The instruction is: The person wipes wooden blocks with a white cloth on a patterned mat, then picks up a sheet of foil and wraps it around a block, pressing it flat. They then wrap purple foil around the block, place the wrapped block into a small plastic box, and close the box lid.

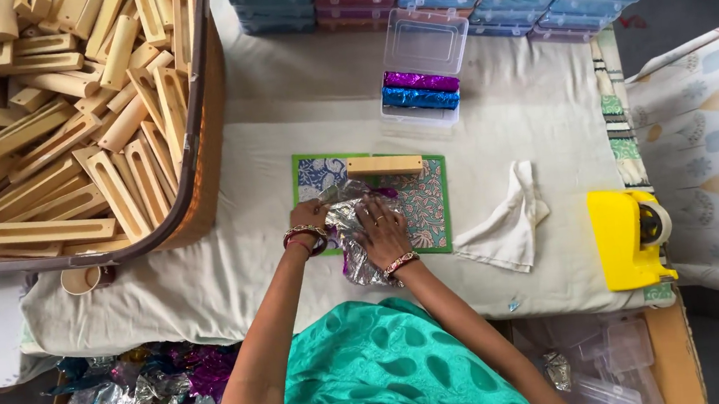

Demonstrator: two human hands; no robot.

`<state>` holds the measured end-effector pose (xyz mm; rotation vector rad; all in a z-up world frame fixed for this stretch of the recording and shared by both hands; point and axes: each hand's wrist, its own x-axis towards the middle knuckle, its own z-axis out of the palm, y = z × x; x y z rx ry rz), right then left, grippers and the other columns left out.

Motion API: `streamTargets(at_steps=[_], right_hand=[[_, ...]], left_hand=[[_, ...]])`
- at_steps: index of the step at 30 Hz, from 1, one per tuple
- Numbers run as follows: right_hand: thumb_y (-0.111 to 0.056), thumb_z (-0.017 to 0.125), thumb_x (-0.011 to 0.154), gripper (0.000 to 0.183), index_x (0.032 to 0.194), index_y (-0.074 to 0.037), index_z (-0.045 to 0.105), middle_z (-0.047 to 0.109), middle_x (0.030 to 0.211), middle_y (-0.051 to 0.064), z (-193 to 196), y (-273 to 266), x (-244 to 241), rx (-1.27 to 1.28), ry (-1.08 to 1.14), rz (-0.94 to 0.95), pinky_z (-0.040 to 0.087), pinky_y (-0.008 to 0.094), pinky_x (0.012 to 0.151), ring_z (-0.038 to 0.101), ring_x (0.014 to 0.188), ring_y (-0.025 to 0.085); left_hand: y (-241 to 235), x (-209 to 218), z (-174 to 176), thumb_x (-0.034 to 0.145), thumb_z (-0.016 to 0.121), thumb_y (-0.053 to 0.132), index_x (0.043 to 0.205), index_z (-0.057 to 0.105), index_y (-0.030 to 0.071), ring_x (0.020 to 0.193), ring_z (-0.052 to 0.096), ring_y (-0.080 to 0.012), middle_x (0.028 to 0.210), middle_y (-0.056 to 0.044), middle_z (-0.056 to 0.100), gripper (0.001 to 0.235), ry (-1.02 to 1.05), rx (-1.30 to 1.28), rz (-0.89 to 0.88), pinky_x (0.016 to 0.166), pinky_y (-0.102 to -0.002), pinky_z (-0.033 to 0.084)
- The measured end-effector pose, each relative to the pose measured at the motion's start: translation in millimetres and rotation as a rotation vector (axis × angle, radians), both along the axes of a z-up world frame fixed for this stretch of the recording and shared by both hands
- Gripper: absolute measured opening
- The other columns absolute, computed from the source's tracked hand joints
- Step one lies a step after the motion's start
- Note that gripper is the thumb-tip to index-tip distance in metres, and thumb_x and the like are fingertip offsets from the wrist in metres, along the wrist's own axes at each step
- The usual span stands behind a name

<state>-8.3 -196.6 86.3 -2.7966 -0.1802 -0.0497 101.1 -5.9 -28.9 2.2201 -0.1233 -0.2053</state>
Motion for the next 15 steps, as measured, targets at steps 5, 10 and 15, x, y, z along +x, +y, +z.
streamTargets(at_steps=[5, 10, 15], right_hand=[[-0.055, 0.046, 0.102, 0.061, 0.150, -0.018, 0.049, 0.037, 0.162, 0.012, -5, -2, 3, -0.052, -0.007, -0.114, 0.032, 0.056, 0.110, 0.037, 0.147, 0.032], [-0.058, 0.043, 0.098, 0.063, 0.149, -0.021, 0.050, 0.036, 0.161, 0.010, 20, 4, 18, -0.089, 0.128, -0.125, 0.033, 0.061, 0.102, 0.040, 0.138, 0.036], [-0.059, 0.045, 0.097, 0.063, 0.149, -0.023, 0.051, 0.039, 0.160, 0.009, 7, 3, 21, -0.128, 0.092, -0.144, 0.036, 0.059, 0.097, 0.040, 0.139, 0.035]], left_hand=[[17, -10, 68, 0.092, 0.063, 0.023, 0.105, 0.075, 0.006, 0.078, 0.076, -0.0303, 0.089, -0.012, 0.077, 0.025, 0.162, -0.182, 0.362, 0.072, -0.043, 0.060], [-5, -57, 132, 0.087, 0.070, 0.030, 0.117, 0.068, 0.004, 0.075, 0.073, -0.0318, 0.096, -0.013, 0.074, 0.040, -0.095, -0.058, 0.344, 0.070, -0.046, 0.057], [-20, -104, 117, 0.071, 0.085, 0.053, 0.119, 0.061, 0.001, 0.079, 0.073, -0.0339, 0.080, -0.014, 0.075, 0.074, 0.253, 0.127, 0.190, 0.070, -0.047, 0.058]])
